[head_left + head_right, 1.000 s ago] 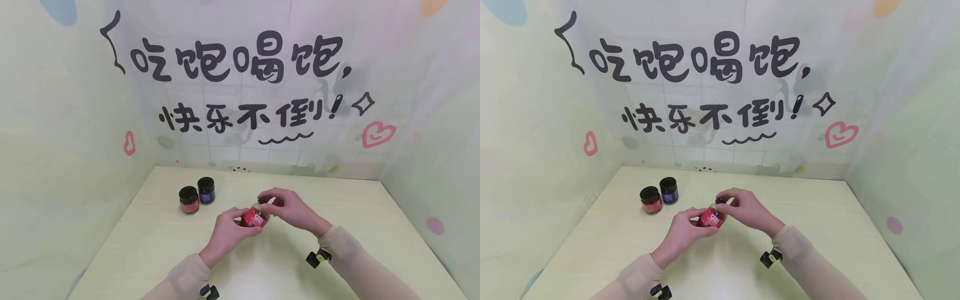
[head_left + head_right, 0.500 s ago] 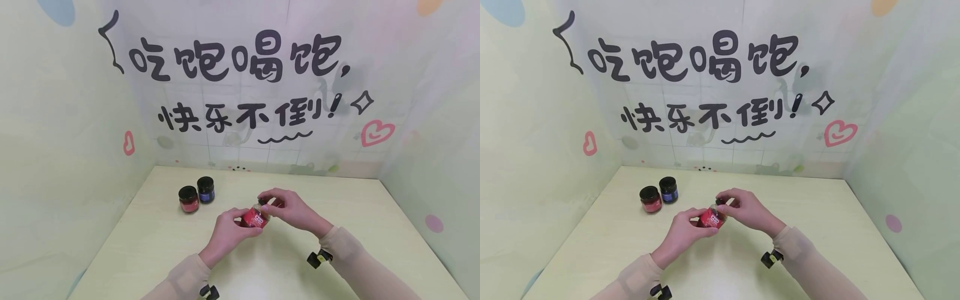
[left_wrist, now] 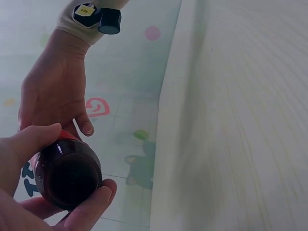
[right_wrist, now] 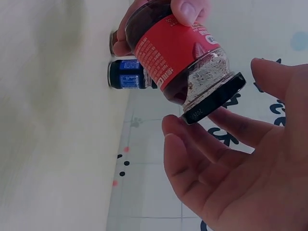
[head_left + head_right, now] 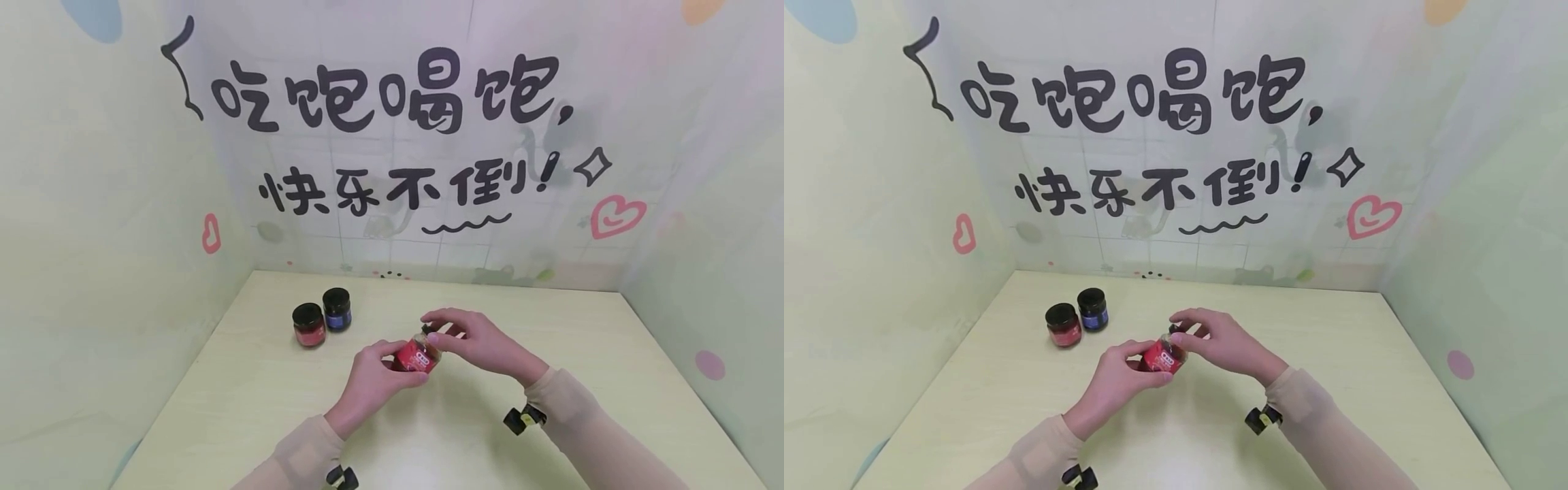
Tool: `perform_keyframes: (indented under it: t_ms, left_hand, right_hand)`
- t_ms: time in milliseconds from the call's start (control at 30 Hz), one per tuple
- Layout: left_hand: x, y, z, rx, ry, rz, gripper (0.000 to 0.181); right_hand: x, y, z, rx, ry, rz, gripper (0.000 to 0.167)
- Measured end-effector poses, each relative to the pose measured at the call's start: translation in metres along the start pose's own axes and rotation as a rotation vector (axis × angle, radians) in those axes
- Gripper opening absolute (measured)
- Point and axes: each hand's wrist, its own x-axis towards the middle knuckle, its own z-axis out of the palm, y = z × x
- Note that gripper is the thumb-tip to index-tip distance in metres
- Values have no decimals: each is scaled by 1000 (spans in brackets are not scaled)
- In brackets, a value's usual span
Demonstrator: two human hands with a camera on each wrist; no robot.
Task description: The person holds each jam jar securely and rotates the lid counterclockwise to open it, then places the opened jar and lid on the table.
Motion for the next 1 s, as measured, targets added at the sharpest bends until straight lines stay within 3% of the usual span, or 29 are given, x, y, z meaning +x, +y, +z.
perform_keyframes:
  t_ms: [300, 700, 1000]
  left_hand:
    - [0, 2, 1, 0, 4, -13, 64]
    - [-3, 0, 3, 4, 22, -2, 65]
    - [-6, 1, 4, -9, 5, 5, 64]
  right_hand:
    - [-3, -8, -7, -53, 86, 80, 44]
    - [0, -7, 4, -33, 107, 162, 40]
    - [1, -6, 7, -27, 110, 180, 40]
